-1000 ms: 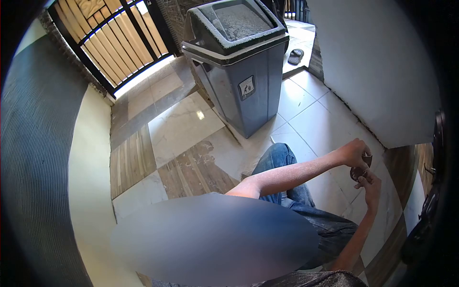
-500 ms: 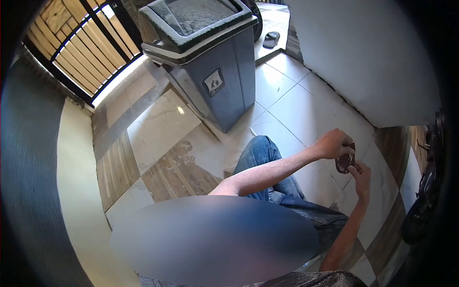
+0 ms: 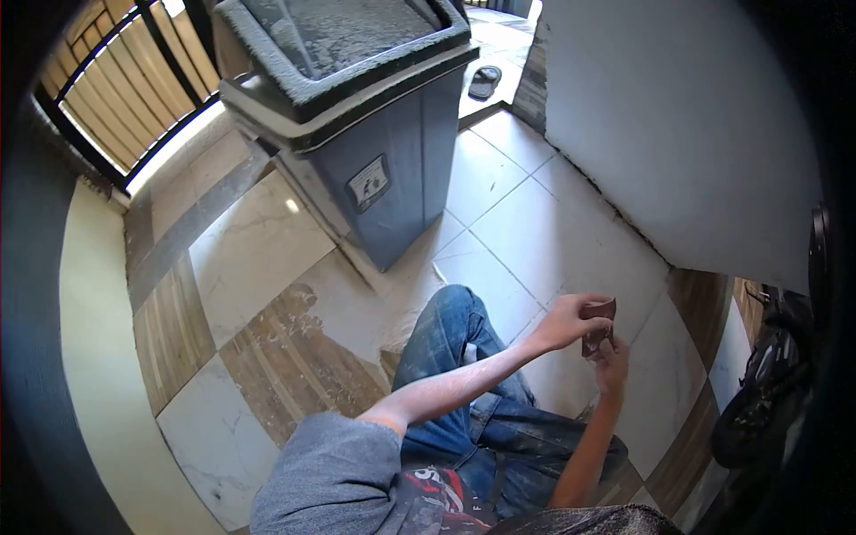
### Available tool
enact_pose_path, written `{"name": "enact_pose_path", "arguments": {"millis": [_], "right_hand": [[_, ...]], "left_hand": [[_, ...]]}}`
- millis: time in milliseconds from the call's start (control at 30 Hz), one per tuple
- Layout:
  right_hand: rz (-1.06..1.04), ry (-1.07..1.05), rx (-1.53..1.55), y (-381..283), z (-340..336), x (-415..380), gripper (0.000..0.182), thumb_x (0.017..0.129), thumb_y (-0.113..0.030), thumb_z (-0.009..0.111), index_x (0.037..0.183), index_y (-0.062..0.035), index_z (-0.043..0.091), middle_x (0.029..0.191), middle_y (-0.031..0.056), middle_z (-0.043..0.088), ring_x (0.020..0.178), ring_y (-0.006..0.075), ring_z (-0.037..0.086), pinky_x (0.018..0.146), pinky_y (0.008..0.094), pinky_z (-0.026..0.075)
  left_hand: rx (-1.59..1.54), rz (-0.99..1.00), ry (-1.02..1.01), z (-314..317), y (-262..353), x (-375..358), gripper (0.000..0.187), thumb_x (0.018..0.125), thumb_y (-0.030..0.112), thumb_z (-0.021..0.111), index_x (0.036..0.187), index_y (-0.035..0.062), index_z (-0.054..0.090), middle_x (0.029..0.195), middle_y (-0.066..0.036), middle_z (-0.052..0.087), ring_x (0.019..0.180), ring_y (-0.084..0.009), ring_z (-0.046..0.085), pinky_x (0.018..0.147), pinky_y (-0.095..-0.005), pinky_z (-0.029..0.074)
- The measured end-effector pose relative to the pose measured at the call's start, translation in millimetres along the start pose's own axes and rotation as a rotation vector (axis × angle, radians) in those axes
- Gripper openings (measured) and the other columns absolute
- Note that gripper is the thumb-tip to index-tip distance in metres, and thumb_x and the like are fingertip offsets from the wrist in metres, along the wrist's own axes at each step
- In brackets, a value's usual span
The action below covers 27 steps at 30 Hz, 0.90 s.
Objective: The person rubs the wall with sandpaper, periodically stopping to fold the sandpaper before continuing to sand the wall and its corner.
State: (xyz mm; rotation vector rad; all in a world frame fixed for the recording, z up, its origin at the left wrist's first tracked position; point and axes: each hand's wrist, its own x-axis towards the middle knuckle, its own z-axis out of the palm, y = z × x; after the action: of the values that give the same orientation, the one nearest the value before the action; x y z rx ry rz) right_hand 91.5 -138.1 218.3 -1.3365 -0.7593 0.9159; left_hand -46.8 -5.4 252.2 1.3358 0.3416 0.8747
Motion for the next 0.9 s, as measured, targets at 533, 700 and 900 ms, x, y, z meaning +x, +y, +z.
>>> {"name": "enact_pose_path", "arguments": {"millis": [533,700,900], "right_hand": [[0.158,-0.224,-0.081,-28.1,-36.0,23.5,0.032,0.088,-0.019,0.062,0.105,0.0081,0.061,0.087,0.0151,0.067,0.079,0.0218,0.068,0.073,0.0308,0.056],[0.206,-0.344,-0.004,-5.8,-71.3,17.3,0.031,0.087,-0.019,0.063,0.105,0.0065,0.062,0.084,0.0135,0.068,0.076,0.0193,0.068,0.071,0.0298,0.056],[0.195,-0.234,-0.266,-6.7,-95.7,-0.4,0.028,0.083,-0.016,0.067,0.104,0.0014,0.065,0.078,0.0103,0.068,0.065,0.0154,0.065,0.061,0.0275,0.054]], "left_hand": [[0.209,-0.388,-0.19,9.0,-2.4,11.1,0.032,0.079,0.016,0.072,0.103,-0.0041,0.066,0.091,-0.007,0.069,0.083,-0.0132,0.062,0.078,-0.0266,0.049],[0.398,-0.627,-0.55,18.8,-1.1,21.0,0.038,0.081,0.016,0.068,0.109,-0.0085,0.06,0.094,-0.013,0.066,0.084,-0.018,0.064,0.076,-0.0275,0.054],[0.398,-0.697,-0.709,60.0,-14.1,22.9,0.043,0.084,0.015,0.065,0.113,-0.0148,0.054,0.098,-0.02,0.065,0.087,-0.0239,0.066,0.076,-0.0333,0.059]]}}
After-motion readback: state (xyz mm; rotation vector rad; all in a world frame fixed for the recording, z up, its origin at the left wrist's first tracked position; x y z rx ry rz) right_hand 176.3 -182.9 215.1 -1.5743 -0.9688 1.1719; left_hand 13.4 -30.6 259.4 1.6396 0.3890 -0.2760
